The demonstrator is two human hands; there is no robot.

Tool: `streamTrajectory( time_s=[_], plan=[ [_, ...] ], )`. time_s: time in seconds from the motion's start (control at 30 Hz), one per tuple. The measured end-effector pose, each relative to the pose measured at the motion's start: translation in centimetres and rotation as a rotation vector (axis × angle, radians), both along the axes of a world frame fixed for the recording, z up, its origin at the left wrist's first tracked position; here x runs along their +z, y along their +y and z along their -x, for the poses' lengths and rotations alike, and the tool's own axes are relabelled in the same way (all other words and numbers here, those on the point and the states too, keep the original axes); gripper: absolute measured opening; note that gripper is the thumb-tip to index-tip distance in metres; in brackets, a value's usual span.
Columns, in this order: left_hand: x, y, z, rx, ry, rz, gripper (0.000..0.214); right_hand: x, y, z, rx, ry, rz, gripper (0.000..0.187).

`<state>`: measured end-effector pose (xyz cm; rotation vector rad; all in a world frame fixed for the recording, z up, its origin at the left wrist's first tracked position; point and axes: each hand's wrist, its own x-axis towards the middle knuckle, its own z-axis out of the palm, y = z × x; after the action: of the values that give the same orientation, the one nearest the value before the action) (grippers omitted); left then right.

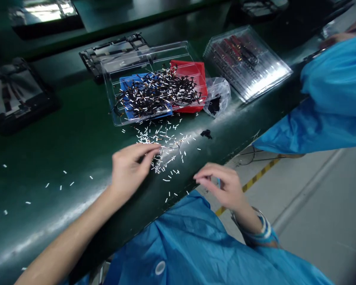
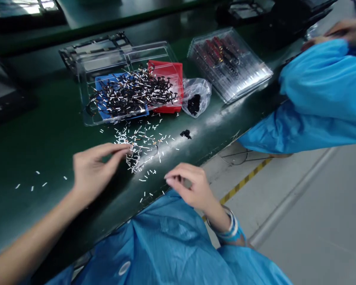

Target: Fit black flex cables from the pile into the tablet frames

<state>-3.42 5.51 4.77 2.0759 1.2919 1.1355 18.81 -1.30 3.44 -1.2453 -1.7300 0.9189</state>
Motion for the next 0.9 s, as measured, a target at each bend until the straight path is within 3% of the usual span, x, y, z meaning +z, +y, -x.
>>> streamTrajectory(
  time_s=[0.07, 0.13, 0.23, 0.3, 0.4, 0.5, 0.57, 0.6, 0.67, 0.8, 0.9],
  plan=[
    [1.0, 0.2, 1.7, 0.14, -0.172, 0.146, 0.007, 0.0, -0.8, 0.6, 0.311, 0.177, 0.299, 0.015],
    [1.5, 0.2, 3.1, 0.205, -0.363, 0.243, 0.007, -0.5, -0.6, 2.1, 0.507, 0.241, 0.495, 0.024],
    [1.2, -0.6, 4.4, 0.236, -0.53, 0.287, 0.006, -1.4, 2.4, 4.9, 0.537, 0.302, 0.665, 0.027],
    [0.8, -1.6, 4.9, 0.237, -0.542, 0.301, 0.007, -1.6, 5.3, 6.2, 0.541, 0.335, 0.663, 0.025],
    [0.9, -3.3, 5.2, 0.244, -0.407, 0.271, 0.011, -0.8, 8.1, 6.5, 0.353, 0.323, 0.481, 0.018],
    [1.2, -4.6, 5.2, 0.186, -0.118, 0.097, 0.02, 0.3, 7.1, 5.5, 0.44, 0.348, 0.424, 0.019],
    [1.0, -5.0, 4.7, 0.077, 0.064, -0.085, 0.028, 0.5, 5.1, 4.5, 0.583, 0.246, 0.433, 0.016],
    [0.7, -5.0, 4.3, 0.017, 0.147, -0.183, 0.031, 0.3, 4.1, 3.9, 0.564, 0.193, 0.395, 0.015],
    [-0.1, -4.6, 3.0, -0.097, 0.295, -0.362, 0.035, -0.3, 2.7, 2.7, 0.309, 0.147, 0.294, 0.016],
    [-1.9, -3.0, -0.8, -0.289, 0.502, -0.615, 0.026, -1.7, 2.9, -0.7, -0.439, -0.079, -0.055, 0.015],
    [-2.8, -2.0, -2.8, -0.332, 0.585, -0.723, 0.025, -2.4, 4.5, -3.1, -0.618, -0.373, -0.26, 0.016]
  ],
)
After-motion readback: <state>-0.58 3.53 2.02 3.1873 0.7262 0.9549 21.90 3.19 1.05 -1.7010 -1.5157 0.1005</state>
